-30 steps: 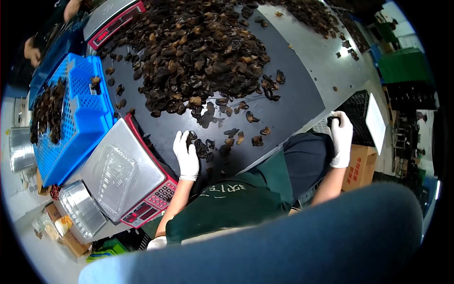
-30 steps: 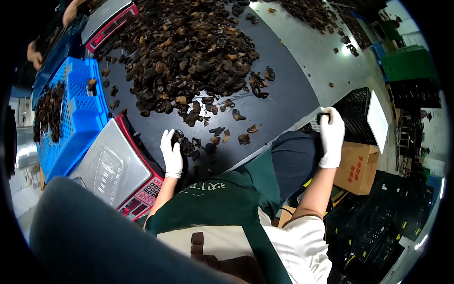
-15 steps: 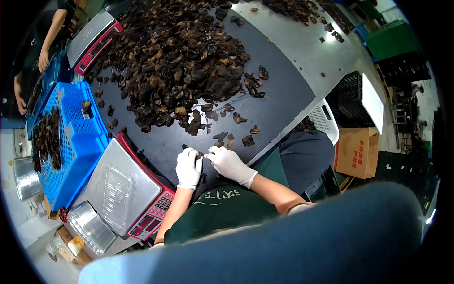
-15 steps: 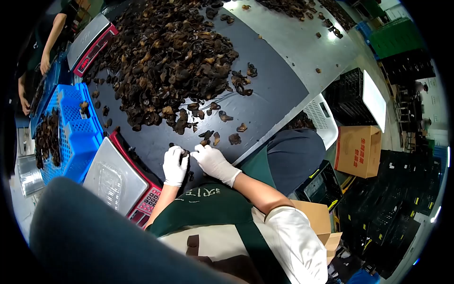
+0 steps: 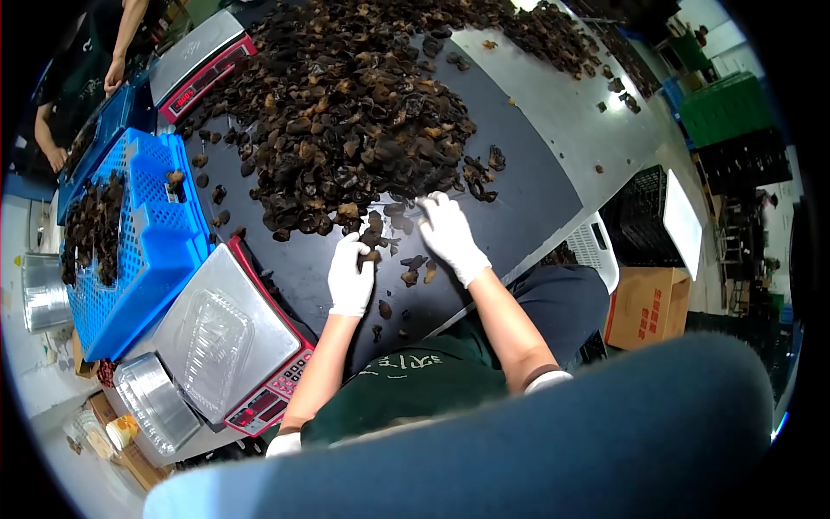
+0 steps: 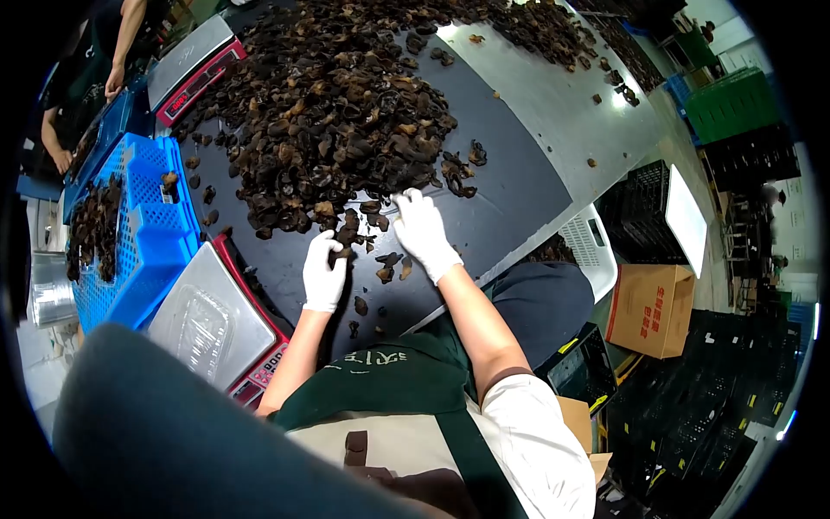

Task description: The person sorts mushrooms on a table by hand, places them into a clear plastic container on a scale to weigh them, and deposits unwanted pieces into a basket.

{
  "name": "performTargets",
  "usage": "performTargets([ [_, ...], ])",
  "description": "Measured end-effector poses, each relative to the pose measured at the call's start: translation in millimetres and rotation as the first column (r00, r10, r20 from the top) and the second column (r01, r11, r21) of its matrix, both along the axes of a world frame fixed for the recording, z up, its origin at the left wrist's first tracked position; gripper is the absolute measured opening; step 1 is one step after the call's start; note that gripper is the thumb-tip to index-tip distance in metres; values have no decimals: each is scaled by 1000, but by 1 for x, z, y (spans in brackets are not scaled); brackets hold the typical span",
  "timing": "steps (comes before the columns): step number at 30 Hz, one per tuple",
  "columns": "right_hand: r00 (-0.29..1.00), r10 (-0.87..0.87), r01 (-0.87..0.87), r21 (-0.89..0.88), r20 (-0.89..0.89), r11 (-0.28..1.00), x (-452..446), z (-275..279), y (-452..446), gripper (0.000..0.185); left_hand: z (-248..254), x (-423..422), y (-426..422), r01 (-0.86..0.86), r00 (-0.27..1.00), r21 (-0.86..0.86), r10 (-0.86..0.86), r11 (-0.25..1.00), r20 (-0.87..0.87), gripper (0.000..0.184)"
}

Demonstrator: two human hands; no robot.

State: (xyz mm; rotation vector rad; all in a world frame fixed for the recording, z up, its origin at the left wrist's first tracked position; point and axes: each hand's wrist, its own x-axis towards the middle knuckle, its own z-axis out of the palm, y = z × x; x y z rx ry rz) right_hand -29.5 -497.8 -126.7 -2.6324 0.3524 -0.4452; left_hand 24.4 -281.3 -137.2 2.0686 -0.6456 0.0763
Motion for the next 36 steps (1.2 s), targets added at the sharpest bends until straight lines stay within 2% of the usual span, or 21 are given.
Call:
performTargets([
  [2, 992, 55, -59, -33, -117, 998, 1, -10, 3, 29, 2, 5, -11, 28, 998, 164, -37, 986, 56, 17],
  [3, 998, 48, -45, 72, -40, 996, 1, -13, 0, 22, -2, 5, -11, 62, 998, 235, -65, 970, 8, 17],
  [4, 998, 54, -51, 70, -39, 996, -2, -15, -5, 22, -5, 2, -10, 60, 997, 254, -71, 965, 34, 18],
  [6, 997, -42, 57, 282, -58, 958, -5, -18, -10, 17, -8, -7, 1, 83, 997, 289, -77, 954, -31, 20],
  [11, 1000, -29, 31, 460, -11, 887, 9, 9, 20, 16, -5, -33, 32, 37, 988, -27, -41, 999, -151, 15],
  [12, 987, 26, 57, 504, -158, 862, 17, 22, 28, 21, 1, -37, 36, 29, 988, -24, -32, 999, -154, 15],
  [14, 992, 107, -74, 391, -61, 918, 31, 6, 43, 29, 22, -46, 45, -32, 925, -206, -49, 978, -376, 12],
  [15, 981, 151, -104, 326, -124, 940, 37, 16, 50, 36, 25, -49, 50, -48, 872, -252, -83, 966, -482, 9],
  [16, 953, 138, -69, 249, -269, 966, 43, 14, 57, 35, 29, -53, 54, -55, 861, -290, -102, 955, -497, 9],
  [18, 931, 143, -102, 137, -335, 985, 47, 6, 57, 32, 42, -62, 66, -37, 804, -341, -175, 939, -568, 11],
  [19, 933, 65, -52, 48, -355, 998, 51, 4, 58, 31, 55, -66, 71, -63, 759, -404, -219, 913, -613, 16],
  [20, 948, 60, -34, 87, -312, 996, 49, 5, 54, 36, 71, -70, 79, -43, 759, -364, -206, 930, -617, 21],
  [22, 960, -17, 40, 78, -278, 996, 47, 25, 62, 43, 101, -69, 101, 2, 800, -371, -224, 929, -557, 20],
  [24, 992, 102, -92, 127, -77, 988, 46, 24, 73, 41, 140, -64, 126, -53, 857, -211, -64, 976, -511, 19],
  [26, 972, 168, -151, 113, -163, 982, 46, 20, 87, 37, 151, -52, 160, -176, 940, -178, 111, 968, -324, 18],
  [28, 970, 138, -107, 157, -201, 982, 50, 6, 91, 30, 152, -40, 198, -414, 894, -223, 349, 882, -281, 20],
  [30, 959, 77, -56, 82, -272, 995, 55, -8, 88, 24, 136, -20, 240, -549, 836, -135, 542, 825, -87, 23],
  [32, 991, 112, -76, 373, -77, 925, 51, 8, 86, 20, 136, -7, 257, -541, 837, 26, 535, 841, 113, 25],
  [33, 987, 145, -80, 556, -75, 827, 50, 10, 83, 21, 126, -3, 271, -517, 854, 193, 488, 834, 180, 24],
  [35, 977, 202, -48, 871, -60, 489, 49, 18, 81, 26, 104, 0, 274, -469, 883, 305, 434, 829, 177, 22],
  [36, 977, 203, -49, 870, -60, 490, 50, 28, 83, 26, 101, 1, 269, -423, 906, 374, 384, 826, 177, 21],
])
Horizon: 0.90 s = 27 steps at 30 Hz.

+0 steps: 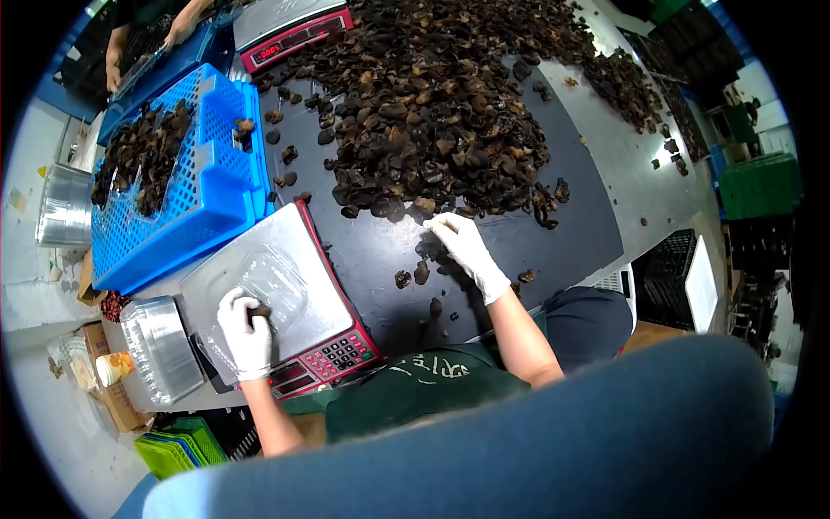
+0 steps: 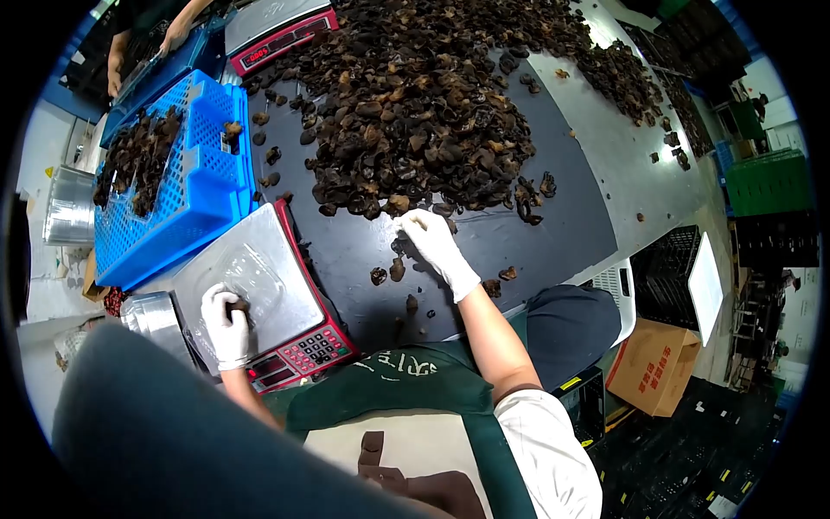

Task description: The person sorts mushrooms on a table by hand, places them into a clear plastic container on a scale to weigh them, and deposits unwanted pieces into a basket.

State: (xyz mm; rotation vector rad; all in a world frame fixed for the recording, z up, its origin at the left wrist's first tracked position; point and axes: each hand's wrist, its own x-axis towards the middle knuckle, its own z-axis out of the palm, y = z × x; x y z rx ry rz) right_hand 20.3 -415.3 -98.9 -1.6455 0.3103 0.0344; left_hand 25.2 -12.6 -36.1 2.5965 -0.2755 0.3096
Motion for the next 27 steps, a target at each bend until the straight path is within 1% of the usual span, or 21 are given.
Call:
performTargets([
  [1, 998, -7, 7, 2, -66, 1000, 1, 12, 3, 26, 3, -1, -12, 20, 1000, -36, -20, 999, -15, 21],
  [2, 991, -14, 15, 5, -133, 1000, 2, 25, 7, 27, -2, -2, -18, 72, 996, -187, -80, 980, -36, 20],
  [3, 992, -7, 10, 27, -125, 1000, 5, 44, 17, 28, 0, -1, -25, 117, 991, -220, -130, 968, -46, 19],
  [4, 991, -17, 29, 91, -136, 995, 8, 62, 34, 28, 3, -1, -32, 162, 982, -250, -181, 955, -54, 18],
  [5, 999, 51, -51, 41, -1, 998, 11, 67, 50, 27, 4, -2, -37, 169, 982, -265, -184, 949, -35, 19],
  [6, 984, 119, -117, -22, 134, 993, 15, 71, 67, 26, 6, -3, -40, 153, 982, -327, -180, 933, -57, 19],
  [8, 966, 148, -168, 80, 210, 983, 14, 96, 111, 23, 11, -6, -40, 132, 988, -340, -151, 931, -32, 19],
  [9, 951, 206, -248, 173, 230, 953, 15, 92, 132, 22, 7, -7, -32, 122, 991, -288, -130, 950, -9, 19],
  [10, 932, 256, -321, 258, 257, 911, 16, 87, 150, 21, 7, -9, -27, 88, 995, -239, -96, 967, -21, 18],
  [12, 839, 398, -427, -6, 371, 904, 14, 91, 173, 22, 14, -13, -19, 89, 988, -233, -115, 968, -99, 20],
  [14, 685, 492, -373, -321, 538, 870, 13, 73, 187, 24, 7, -19, -16, 66, 983, -317, -116, 946, -141, 28],
  [15, 682, 454, -355, -283, 574, 891, 10, 80, 188, 26, 8, -21, -14, 118, 984, -163, -137, 980, -113, 37],
  [16, 672, 472, -345, -323, 571, 881, 8, 82, 182, 26, 7, -23, -17, 91, 991, -50, -95, 995, -93, 39],
  [18, 720, 533, -400, -361, 445, 842, 16, 89, 158, 24, 3, -24, -15, 63, 994, 16, -61, 998, -85, 41],
  [19, 779, 446, -302, -360, 440, 883, 12, 93, 136, 21, -2, -22, -12, 39, 997, -11, -39, 999, -70, 43],
  [20, 831, 366, -187, -409, 420, 893, 11, 86, 116, 20, -1, -19, -9, 14, 998, -6, -15, 1000, -67, 40],
  [21, 870, 295, -113, -423, 396, 899, 8, 69, 95, 20, -1, -16, -3, 16, 999, -23, -17, 1000, -34, 39],
  [22, 928, 199, -63, -395, 314, 917, 0, 58, 72, 19, -2, -13, 1, 20, 1000, -41, -20, 999, -1, 38],
  [24, 962, 164, 17, -646, 219, 763, -23, 44, 24, 21, -1, -10, 3, -17, 996, -13, 18, 1000, 87, 37],
  [26, 995, 50, 40, -778, 92, 627, -51, 23, -6, 21, 4, -12, -8, -84, 986, -215, 112, 973, 121, 36],
  [27, 999, 38, -9, -836, 14, 548, -65, 12, -16, 19, 10, -15, -20, -87, 982, -327, 136, 941, 132, 33],
])
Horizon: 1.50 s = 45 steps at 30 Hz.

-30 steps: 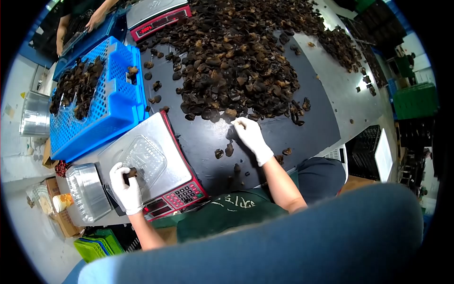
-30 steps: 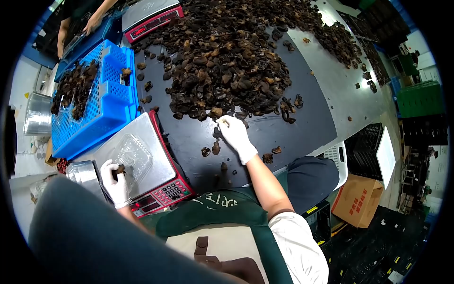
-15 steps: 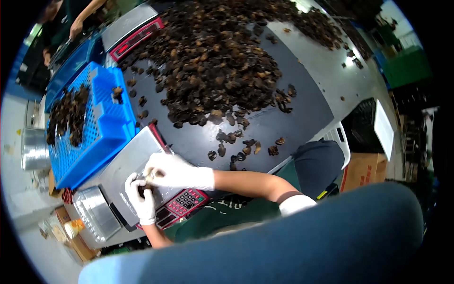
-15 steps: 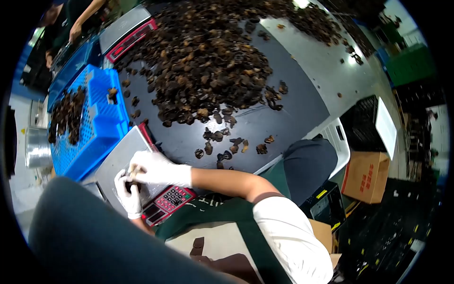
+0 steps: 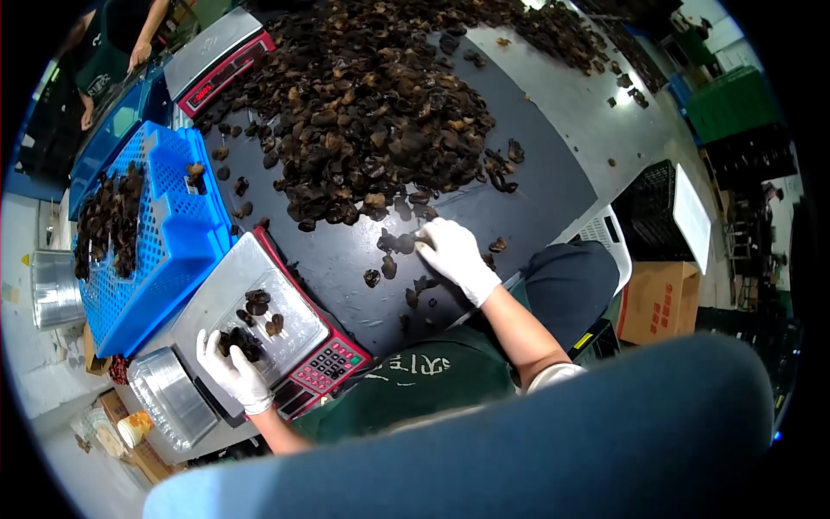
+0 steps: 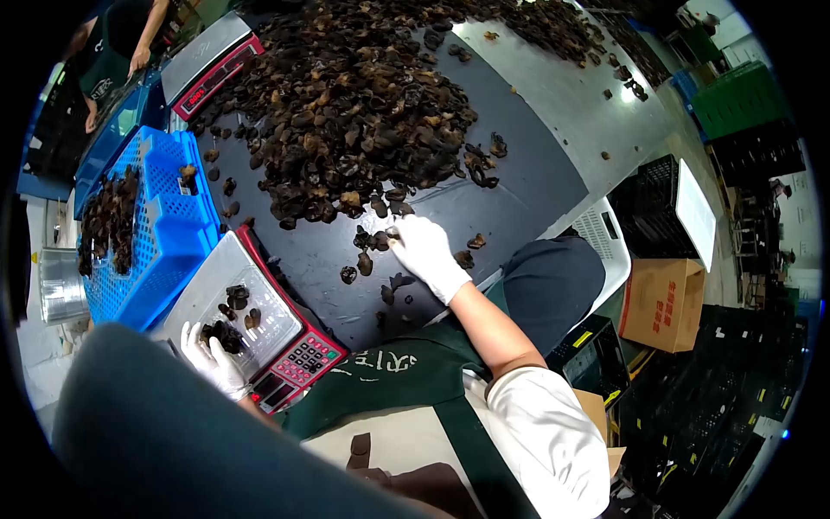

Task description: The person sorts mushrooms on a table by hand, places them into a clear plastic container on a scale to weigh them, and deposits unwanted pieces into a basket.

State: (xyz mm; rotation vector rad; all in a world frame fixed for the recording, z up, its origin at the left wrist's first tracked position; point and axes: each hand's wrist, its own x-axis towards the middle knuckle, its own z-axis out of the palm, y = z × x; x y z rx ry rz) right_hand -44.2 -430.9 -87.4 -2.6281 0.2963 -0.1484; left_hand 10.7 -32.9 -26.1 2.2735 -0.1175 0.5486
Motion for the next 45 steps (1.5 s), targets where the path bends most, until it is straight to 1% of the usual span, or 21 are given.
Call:
performTargets([
  [4, 990, -64, 66, 12, -129, 998, -29, -35, -25, 13, 22, -7, -71, 232, 967, 40, -235, 972, 98, 23],
  [9, 982, -185, 182, -73, -35, 981, -22, -26, -41, 6, -15, -12, -192, 726, 683, 0, -722, 687, -112, 28],
  [12, 988, -150, 150, 1, 22, 989, -8, -32, -48, 11, -81, 1, -240, 744, 651, 12, -721, 668, -236, 38],
  [15, 970, -144, 109, 178, 195, 978, 18, -32, -40, 24, -125, 9, -263, 669, 733, 376, -654, 642, -187, 44],
  [20, 993, -113, 111, 47, 35, 993, 46, -43, -32, 30, -111, 6, -243, 709, 700, 340, -676, 618, -230, 25],
  [23, 985, -173, 173, 29, 17, 985, 47, -38, -40, 19, -87, -1, -229, 636, 771, 67, -630, 769, -86, 22],
  [24, 974, -221, 211, 160, 44, 964, 42, -23, -43, 18, -82, -3, -221, 547, 714, -234, -594, 804, -370, 23],
  [25, 961, -271, 242, 287, 64, 927, 35, -12, -47, 18, -86, -1, -216, 484, 670, -419, -633, 768, -388, 25],
  [27, 933, -310, 131, 631, 181, 765, 20, -20, -59, 19, -80, 3, -203, -110, 408, -899, -806, 423, -429, 27],
  [28, 932, -363, 205, 812, 10, 547, 13, -7, -62, 18, -78, 3, -201, -224, 360, -961, -902, 164, -238, 26],
  [29, 915, -365, 284, 915, -170, 285, 4, 7, -63, 17, -77, 1, -204, -320, 344, -941, -913, 107, -220, 24],
  [30, 917, -379, 177, 979, -126, 103, -5, 5, -62, 16, -79, 0, -211, -275, 340, -942, -897, 192, -282, 23],
  [31, 916, -380, 181, 978, -128, 107, -13, 4, -61, 16, -81, -2, -218, -228, 338, -934, -878, 274, -340, 21],
  [33, 918, -361, 131, 984, -166, -120, -27, 5, -60, 17, -79, -12, -231, 319, 285, -688, -759, 651, -586, 19],
  [35, 921, -350, 145, 984, -173, -105, -37, -3, -61, 15, -90, -23, -243, 835, 454, -150, -817, 530, -356, 25],
  [37, 921, -333, 174, 978, -202, -110, -43, 1, -63, 13, -110, -36, -246, 867, 494, 166, -768, 469, -407, 33],
  [39, 925, -325, 172, 979, -199, -108, -45, -1, -64, 13, -122, -36, -245, 859, 504, 118, -785, 498, -360, 26],
  [42, 934, -283, 185, 974, -216, -131, -49, -2, -58, 13, -107, -26, -243, 641, 421, -414, -748, 646, -514, 21],
  [43, 944, -240, 196, 970, -227, -147, -48, -1, -54, 13, -108, -18, -239, 406, 245, -613, -727, 678, -642, 18],
  [44, 959, -202, 198, 980, -198, -20, -50, 2, -45, 12, -103, -16, -240, 90, 187, -806, -805, 585, -563, 17],
  [45, 958, -145, 279, 921, -247, 271, -46, 16, -35, 11, -95, -17, -240, -244, 173, -877, -872, 413, -458, 16],
])
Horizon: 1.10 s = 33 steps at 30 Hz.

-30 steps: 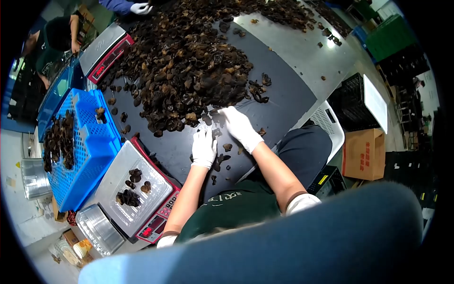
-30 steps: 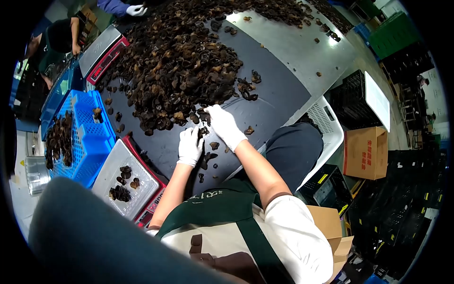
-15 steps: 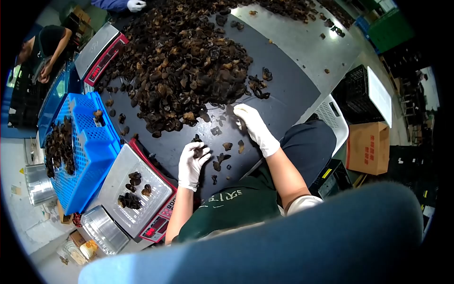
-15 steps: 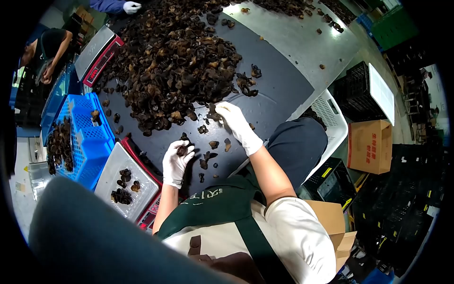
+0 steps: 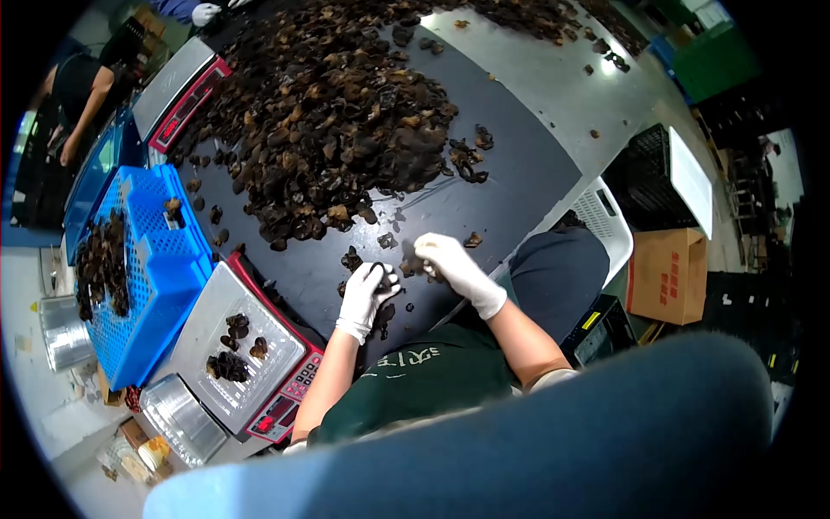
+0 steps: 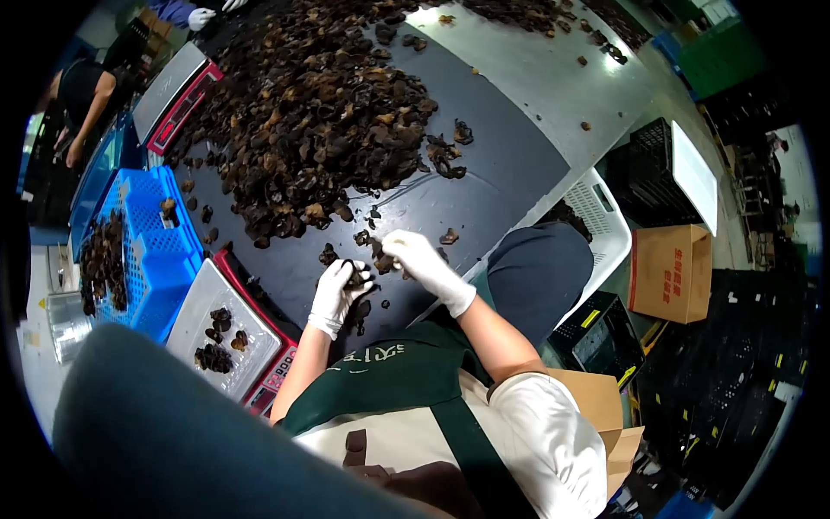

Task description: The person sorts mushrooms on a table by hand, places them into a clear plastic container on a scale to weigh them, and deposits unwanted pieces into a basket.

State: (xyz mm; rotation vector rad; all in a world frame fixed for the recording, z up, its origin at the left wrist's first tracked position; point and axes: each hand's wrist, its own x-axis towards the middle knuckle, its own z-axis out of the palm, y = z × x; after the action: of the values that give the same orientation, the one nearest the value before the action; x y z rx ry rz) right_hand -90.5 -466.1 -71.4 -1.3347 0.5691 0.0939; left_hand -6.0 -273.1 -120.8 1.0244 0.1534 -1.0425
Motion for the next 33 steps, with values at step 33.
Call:
performTargets([
  [33, 993, 118, -87, -835, -26, 543, -33, -9, 12, 26, 131, 10, 230, -805, 294, 298, -91, 513, 952, 22],
])
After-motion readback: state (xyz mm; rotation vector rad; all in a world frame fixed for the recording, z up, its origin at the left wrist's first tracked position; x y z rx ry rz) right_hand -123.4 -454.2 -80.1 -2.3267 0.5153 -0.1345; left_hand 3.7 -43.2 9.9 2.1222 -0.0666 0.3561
